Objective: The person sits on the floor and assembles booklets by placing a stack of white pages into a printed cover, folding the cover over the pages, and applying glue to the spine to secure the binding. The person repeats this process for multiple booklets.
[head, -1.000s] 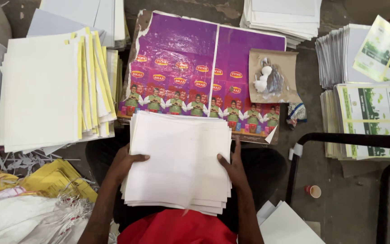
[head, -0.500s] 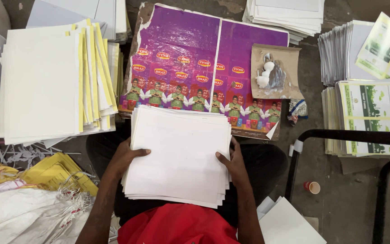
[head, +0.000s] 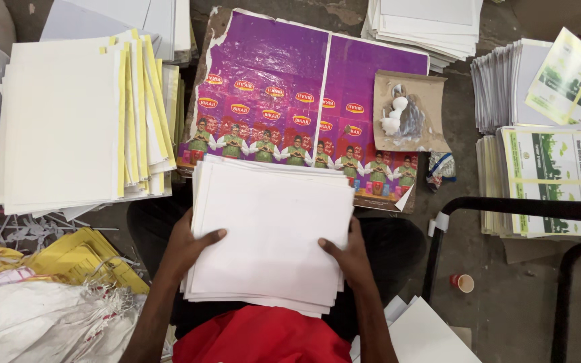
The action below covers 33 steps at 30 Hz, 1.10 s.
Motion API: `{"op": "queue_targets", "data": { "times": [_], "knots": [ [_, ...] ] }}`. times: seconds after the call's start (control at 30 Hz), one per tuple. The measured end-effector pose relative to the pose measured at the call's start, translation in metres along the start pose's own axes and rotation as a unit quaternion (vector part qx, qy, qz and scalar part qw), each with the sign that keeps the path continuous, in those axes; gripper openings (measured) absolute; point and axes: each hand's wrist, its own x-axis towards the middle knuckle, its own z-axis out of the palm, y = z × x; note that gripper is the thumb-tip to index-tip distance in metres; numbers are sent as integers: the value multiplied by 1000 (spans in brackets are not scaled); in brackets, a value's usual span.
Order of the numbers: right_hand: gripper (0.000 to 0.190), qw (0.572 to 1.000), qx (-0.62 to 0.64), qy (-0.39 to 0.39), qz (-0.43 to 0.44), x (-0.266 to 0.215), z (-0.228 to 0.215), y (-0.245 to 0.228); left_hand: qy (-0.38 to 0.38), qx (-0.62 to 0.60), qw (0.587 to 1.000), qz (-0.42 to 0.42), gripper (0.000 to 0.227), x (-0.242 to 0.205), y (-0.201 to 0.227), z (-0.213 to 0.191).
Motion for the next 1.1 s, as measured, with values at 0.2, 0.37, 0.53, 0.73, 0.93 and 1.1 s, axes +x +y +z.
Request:
{"op": "queue_targets", "data": {
  "times": [0.2, 0.37, 0.53, 0.73, 0.93, 1.1],
  "knots": [
    [88, 993, 18, 66, -96, -50, -5, -27, 15, -62, 996, 69, 74, -36, 19, -3],
    [89, 988, 23, 78, -133, -75, -10, -43, 7, -59, 993, 101, 72, -48, 32, -7],
    [95, 986, -39, 43, -154, -52, -12, -29, -12, -46, 996, 71, 71, -23, 20, 0],
    [105, 986, -80, 55, -132, -10, -5, 9, 6, 63, 998, -22, 67, 13, -6, 22],
    [101, 963, -146, 196, -113, -14, 9, 10, 10, 101, 991, -83, 74, 18, -6, 20],
    [101, 967, -82, 233, -70, -12, 10, 4, -1, 83, 994, -75, 77, 20, -3, 21]
  ]
}}
